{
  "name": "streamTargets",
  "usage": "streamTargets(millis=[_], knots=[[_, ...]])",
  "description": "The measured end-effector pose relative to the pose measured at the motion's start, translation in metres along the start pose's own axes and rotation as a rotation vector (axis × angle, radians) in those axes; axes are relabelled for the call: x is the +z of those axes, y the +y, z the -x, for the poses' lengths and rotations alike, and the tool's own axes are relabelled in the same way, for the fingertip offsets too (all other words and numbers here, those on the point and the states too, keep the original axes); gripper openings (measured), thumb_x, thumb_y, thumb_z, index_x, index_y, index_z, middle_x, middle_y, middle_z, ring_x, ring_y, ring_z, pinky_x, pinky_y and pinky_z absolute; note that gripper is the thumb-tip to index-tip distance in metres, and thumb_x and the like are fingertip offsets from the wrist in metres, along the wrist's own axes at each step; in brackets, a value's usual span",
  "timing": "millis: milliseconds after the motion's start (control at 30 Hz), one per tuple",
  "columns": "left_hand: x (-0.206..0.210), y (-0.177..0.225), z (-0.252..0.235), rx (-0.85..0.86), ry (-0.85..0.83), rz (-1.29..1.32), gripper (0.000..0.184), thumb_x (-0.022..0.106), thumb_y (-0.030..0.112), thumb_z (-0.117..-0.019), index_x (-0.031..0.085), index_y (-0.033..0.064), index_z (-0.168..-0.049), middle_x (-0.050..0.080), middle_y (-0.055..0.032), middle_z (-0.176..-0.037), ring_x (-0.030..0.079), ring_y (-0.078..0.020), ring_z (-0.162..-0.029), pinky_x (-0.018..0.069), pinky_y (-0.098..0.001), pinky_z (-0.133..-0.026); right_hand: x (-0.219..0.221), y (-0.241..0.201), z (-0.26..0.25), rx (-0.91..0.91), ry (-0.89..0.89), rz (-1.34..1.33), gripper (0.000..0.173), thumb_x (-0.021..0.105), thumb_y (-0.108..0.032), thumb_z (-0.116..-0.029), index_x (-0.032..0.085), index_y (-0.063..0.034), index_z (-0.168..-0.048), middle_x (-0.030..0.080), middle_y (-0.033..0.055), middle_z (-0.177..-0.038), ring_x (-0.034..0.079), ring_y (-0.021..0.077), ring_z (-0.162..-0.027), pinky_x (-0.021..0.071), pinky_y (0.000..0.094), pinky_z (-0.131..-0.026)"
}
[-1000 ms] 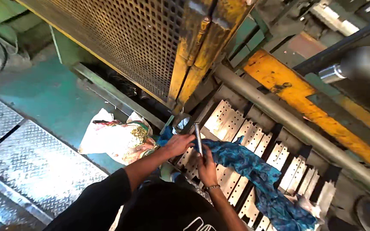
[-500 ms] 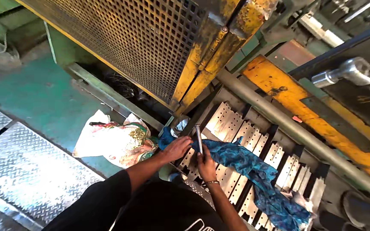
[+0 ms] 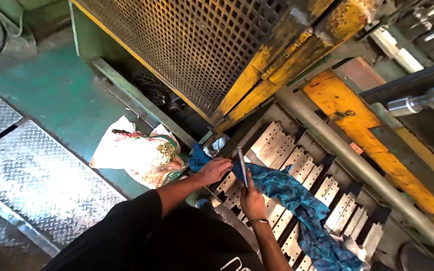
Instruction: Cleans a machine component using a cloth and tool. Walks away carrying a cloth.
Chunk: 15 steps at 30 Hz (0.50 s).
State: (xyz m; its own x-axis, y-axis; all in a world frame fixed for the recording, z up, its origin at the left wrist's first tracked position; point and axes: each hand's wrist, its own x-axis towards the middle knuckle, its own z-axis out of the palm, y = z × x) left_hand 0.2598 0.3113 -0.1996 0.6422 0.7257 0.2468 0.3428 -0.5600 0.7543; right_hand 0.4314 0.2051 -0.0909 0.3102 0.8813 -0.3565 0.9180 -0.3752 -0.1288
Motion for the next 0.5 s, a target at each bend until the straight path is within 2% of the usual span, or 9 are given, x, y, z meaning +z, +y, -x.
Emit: streamTargets(millis=[100,167,233,333,433,500], knots=[[0.0,0.004,0.005,-0.071,0.027,0.022,0.032,0.056,0.027,-0.1066,0.06,0.0051,-0.13,0.068,-0.0093,-0.129,0.065,-0.0209,-0.121,0.0512,-0.0385,-0.109,-0.003,0.003,-0.004,0.008,-0.032,0.0,0.059,0.044,-0.036,-0.1061,0.028,-0.0318,-0.163,0.074,0.0153,-0.091,0.073,0.0353,-0.079,0.0587,0.0574,-0.074],[0.003,0.003,0.005,-0.068,0.057,0.03,0.033,0.056,0.025,-0.1067,0.06,0.0076,-0.135,0.069,-0.0078,-0.126,0.067,-0.02,-0.119,0.0521,-0.0381,-0.108,-0.003,0.006,-0.004,-0.001,-0.037,-0.014,0.059,0.044,-0.037,-0.1063,0.028,-0.0327,-0.163,0.074,0.0146,-0.091,0.073,0.0346,-0.08,0.059,0.0568,-0.075],[0.009,-0.001,0.005,-0.01,0.103,0.031,0.027,0.057,0.021,-0.1057,0.068,0.0103,-0.128,0.072,-0.0047,-0.121,0.067,-0.0179,-0.115,0.0528,-0.0359,-0.105,-0.003,0.01,-0.003,-0.032,-0.027,-0.111,0.059,0.047,-0.035,-0.1057,0.031,-0.0309,-0.162,0.074,0.0125,-0.088,0.073,0.031,-0.076,0.0592,0.0552,-0.074],[0.011,-0.006,0.003,0.052,0.127,0.045,0.023,0.058,0.013,-0.1026,0.073,0.01,-0.12,0.072,-0.0037,-0.125,0.066,-0.0165,-0.12,0.0507,-0.0348,-0.109,-0.014,0.011,0.004,-0.125,0.061,-0.307,0.056,0.05,-0.033,-0.1051,0.039,-0.027,-0.159,0.07,0.0046,-0.08,0.066,0.0195,-0.063,0.0588,0.0478,-0.064],[0.01,-0.007,0.003,0.067,0.113,0.047,0.023,0.058,0.011,-0.1018,0.074,0.0103,-0.118,0.072,-0.004,-0.125,0.066,-0.017,-0.121,0.0506,-0.0351,-0.109,-0.019,0.006,0.017,-0.287,0.247,-0.334,0.049,0.051,-0.029,-0.1047,0.051,-0.0228,-0.153,0.074,0.0029,-0.091,0.066,0.0138,-0.065,0.0595,0.0409,-0.063],[0.009,-0.006,0.002,0.061,0.109,0.039,0.024,0.058,0.011,-0.1015,0.074,0.0108,-0.119,0.072,-0.0037,-0.126,0.066,-0.0171,-0.121,0.0505,-0.0349,-0.109,-0.011,0.006,0.018,-0.302,0.302,-0.244,0.047,0.051,-0.028,-0.1041,0.054,-0.0235,-0.151,0.075,0.0066,-0.096,0.069,0.0178,-0.07,0.0607,0.0431,-0.065]])
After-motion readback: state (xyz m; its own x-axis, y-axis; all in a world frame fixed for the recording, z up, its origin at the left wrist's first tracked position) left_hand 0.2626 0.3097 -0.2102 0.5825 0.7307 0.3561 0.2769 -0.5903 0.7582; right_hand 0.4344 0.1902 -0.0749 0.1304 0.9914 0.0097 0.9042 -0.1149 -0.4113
